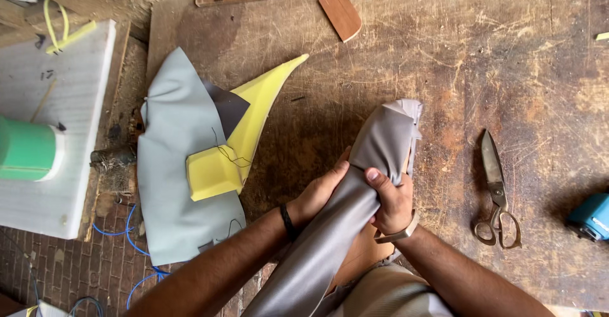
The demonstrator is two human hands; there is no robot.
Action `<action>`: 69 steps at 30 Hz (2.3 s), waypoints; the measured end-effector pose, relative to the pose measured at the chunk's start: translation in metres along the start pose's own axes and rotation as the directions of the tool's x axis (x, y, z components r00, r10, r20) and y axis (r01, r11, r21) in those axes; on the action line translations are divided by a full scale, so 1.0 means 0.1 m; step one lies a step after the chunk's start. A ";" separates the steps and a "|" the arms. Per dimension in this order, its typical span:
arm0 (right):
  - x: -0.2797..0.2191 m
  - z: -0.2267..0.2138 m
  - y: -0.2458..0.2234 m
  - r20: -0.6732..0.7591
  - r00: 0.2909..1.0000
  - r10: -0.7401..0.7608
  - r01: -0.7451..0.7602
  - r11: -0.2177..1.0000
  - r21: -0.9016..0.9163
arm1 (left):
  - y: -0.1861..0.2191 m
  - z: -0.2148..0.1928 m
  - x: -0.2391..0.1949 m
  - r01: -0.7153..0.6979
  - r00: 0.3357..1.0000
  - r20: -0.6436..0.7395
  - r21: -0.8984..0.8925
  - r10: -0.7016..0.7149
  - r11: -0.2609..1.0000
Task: The person staples gray fabric onto a triangular cushion base using a pneumatic staple gun, then trims excess fabric with shears. They flip the cushion to check the tufted front and continue securing the edges before setting the finished cushion aside.
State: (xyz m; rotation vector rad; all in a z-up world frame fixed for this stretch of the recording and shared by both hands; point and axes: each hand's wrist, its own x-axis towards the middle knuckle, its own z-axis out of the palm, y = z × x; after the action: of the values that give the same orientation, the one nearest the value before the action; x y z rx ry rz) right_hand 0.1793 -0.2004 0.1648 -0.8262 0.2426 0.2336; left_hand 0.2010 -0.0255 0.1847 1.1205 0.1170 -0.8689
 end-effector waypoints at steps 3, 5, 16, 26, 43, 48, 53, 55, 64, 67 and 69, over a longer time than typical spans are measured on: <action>0.17 0.07 0.02 -0.038 0.999 -0.032 0.033 0.999 0.012 | 0.31 -0.05 0.20 -0.145 0.985 0.126 0.201 0.121 0.969; 0.15 0.09 0.07 0.007 1.000 0.012 -0.012 0.997 0.070 | 0.40 -0.05 0.22 -0.068 0.992 0.121 0.294 0.034 0.953; 0.01 -1.42 -0.40 0.092 0.994 -0.056 0.106 0.672 -0.733 | 0.63 0.58 0.40 0.244 0.970 -0.204 0.829 -0.135 0.503; -0.71 -4.46 -1.18 -0.425 0.880 -0.212 -0.475 -0.399 -0.785 | 0.67 1.09 0.54 0.385 0.917 -0.321 0.866 -0.236 0.320; -0.86 -1.16 -1.90 0.187 0.930 0.316 -0.102 0.712 -0.695 | 0.73 1.42 0.70 0.318 0.929 -0.346 0.927 -0.126 -0.200; -0.72 -1.13 -1.83 0.182 0.914 0.363 -0.146 0.711 -0.688 | 0.72 1.43 0.72 0.266 0.949 -0.295 0.938 -0.108 -0.221; -0.67 -1.10 -1.88 0.157 0.900 0.406 -0.157 0.639 -0.753 | 0.77 1.45 0.70 0.283 0.937 -0.317 0.935 -0.146 -0.213; -0.65 -1.05 -1.91 0.120 0.901 0.418 -0.175 0.601 -0.780 | 0.80 1.48 0.69 0.277 0.939 -0.312 0.936 -0.146 -0.216; -0.68 -1.54 -1.84 -0.036 0.921 0.388 -0.305 0.660 -0.687 | 0.82 1.39 0.53 0.321 0.935 -0.328 0.945 -0.134 -0.066; -0.66 -2.24 -1.70 -0.375 0.902 0.212 -0.415 0.191 -0.890 | 0.84 1.30 0.26 0.340 0.940 -0.340 0.922 -0.034 0.184; -0.57 -2.77 -1.54 -0.418 0.907 0.054 -0.419 -0.004 -0.908 | 0.92 1.25 0.04 0.250 0.957 -0.279 0.931 0.076 0.267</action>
State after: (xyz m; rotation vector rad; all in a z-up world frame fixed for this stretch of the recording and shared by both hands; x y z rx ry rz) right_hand 0.1373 -0.5148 0.1086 -2.3499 0.5040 0.6849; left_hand 0.2229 -0.1163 0.3088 2.4735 -0.1827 -0.8622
